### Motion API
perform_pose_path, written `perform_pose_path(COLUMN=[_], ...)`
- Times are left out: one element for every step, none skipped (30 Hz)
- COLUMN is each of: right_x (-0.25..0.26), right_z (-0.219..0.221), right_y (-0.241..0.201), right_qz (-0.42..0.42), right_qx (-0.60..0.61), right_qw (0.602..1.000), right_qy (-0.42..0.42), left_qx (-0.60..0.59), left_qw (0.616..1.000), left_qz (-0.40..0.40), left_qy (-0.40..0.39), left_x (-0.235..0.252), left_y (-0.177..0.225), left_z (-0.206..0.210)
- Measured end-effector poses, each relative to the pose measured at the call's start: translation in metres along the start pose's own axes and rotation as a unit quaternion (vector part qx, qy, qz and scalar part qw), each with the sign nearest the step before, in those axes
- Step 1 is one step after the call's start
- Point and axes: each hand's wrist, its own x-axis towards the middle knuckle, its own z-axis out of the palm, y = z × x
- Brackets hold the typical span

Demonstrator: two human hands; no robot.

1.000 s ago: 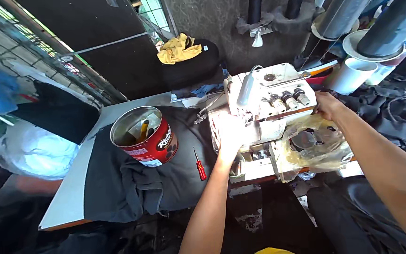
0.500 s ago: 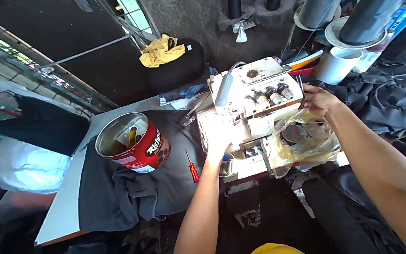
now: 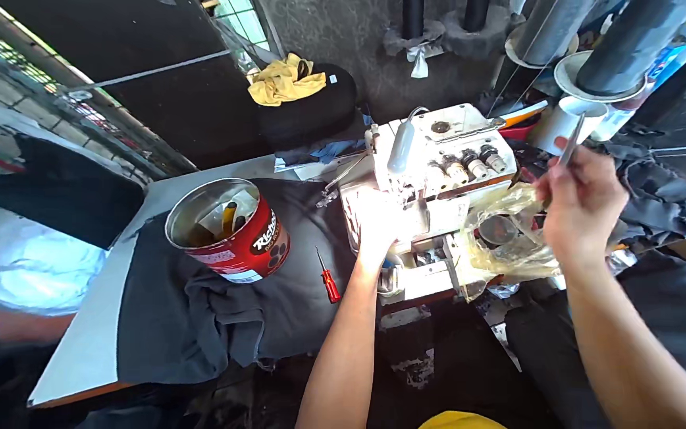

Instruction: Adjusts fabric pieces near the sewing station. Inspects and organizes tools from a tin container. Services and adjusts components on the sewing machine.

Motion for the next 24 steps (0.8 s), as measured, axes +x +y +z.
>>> perform_pose_path(right_x=[-0.02,-0.04,-0.056,-0.069,-0.078,-0.082,-0.082,-0.08,-0.078,-0.074,-0.071,-0.068,-0.065,-0.063,-0.062,-0.062,-0.061,-0.061,-0.061,-0.061,-0.061,-0.061,-0.061,-0.061], right_z=[0.006,0.014,0.024,0.034,0.046,0.056,0.066,0.073,0.079,0.083,0.086,0.089,0.092,0.095,0.099,0.103,0.106,0.108,0.111,0.113,0.114,0.115,0.116,0.117], right_y=[-0.016,-0.029,-0.038,-0.046,-0.052,-0.057,-0.059,-0.06,-0.059,-0.059,-0.06,-0.061,-0.065,-0.07,-0.073,-0.074,-0.075,-0.074,-0.072,-0.071,-0.071,-0.072,-0.072,-0.071], right_qz=[-0.013,-0.011,0.006,0.039,0.08,0.12,0.146,0.146,0.12,0.09,0.063,0.044,0.038,0.037,0.03,0.024,0.023,0.024,0.021,0.025,0.032,0.04,0.045,0.05], right_qx=[0.027,0.054,0.083,0.11,0.118,0.101,0.061,0.007,-0.048,-0.095,-0.129,-0.153,-0.172,-0.189,-0.205,-0.214,-0.218,-0.218,-0.214,-0.209,-0.208,-0.211,-0.212,-0.212], right_qw=[0.999,0.993,0.982,0.97,0.96,0.954,0.951,0.952,0.956,0.956,0.954,0.951,0.947,0.943,0.941,0.942,0.942,0.942,0.946,0.948,0.949,0.949,0.948,0.948], right_qy=[-0.044,-0.108,-0.168,-0.214,-0.243,-0.256,-0.265,-0.268,-0.264,-0.261,-0.263,-0.266,-0.271,-0.272,-0.267,-0.257,-0.254,-0.252,-0.244,-0.238,-0.233,-0.232,-0.232,-0.233], left_qx=[-0.024,-0.057,-0.09,-0.126,-0.155,-0.172,-0.176,-0.171,-0.168,-0.165,-0.161,-0.155,-0.165,-0.16,-0.158,-0.154,-0.15,-0.16,-0.169,-0.18,-0.174,-0.163,-0.156,-0.155], left_qw=[0.999,0.997,0.994,0.989,0.984,0.981,0.981,0.983,0.984,0.985,0.986,0.987,0.986,0.987,0.987,0.988,0.989,0.987,0.986,0.984,0.985,0.987,0.988,0.988], left_qz=[-0.016,-0.033,-0.045,-0.058,-0.066,-0.061,-0.052,-0.045,-0.043,-0.043,-0.042,-0.036,-0.029,-0.018,-0.01,-0.005,-0.002,-0.002,-0.005,-0.01,-0.009,-0.007,-0.01,-0.015], left_qy=[-0.02,-0.035,-0.044,-0.055,-0.065,-0.063,-0.057,-0.048,-0.043,-0.036,-0.027,-0.018,-0.015,-0.01,-0.008,-0.001,0.007,0.011,0.01,0.007,0.009,0.01,0.008,0.005], left_x=[-0.002,-0.003,-0.005,-0.008,-0.01,-0.01,-0.009,-0.006,-0.004,-0.002,-0.001,-0.001,-0.003,-0.003,-0.003,-0.003,-0.003,-0.004,-0.004,-0.004,-0.003,-0.002,-0.001,-0.001], left_y=[-0.001,-0.004,-0.006,-0.007,-0.008,-0.008,-0.009,-0.009,-0.01,-0.011,-0.012,-0.014,-0.016,-0.016,-0.017,-0.019,-0.02,-0.021,-0.022,-0.022,-0.021,-0.021,-0.021,-0.021], left_z=[-0.001,-0.002,-0.003,-0.005,-0.007,-0.007,-0.007,-0.007,-0.008,-0.008,-0.008,-0.007,-0.007,-0.007,-0.007,-0.006,-0.004,-0.004,-0.003,-0.003,-0.003,-0.003,-0.003,-0.002])
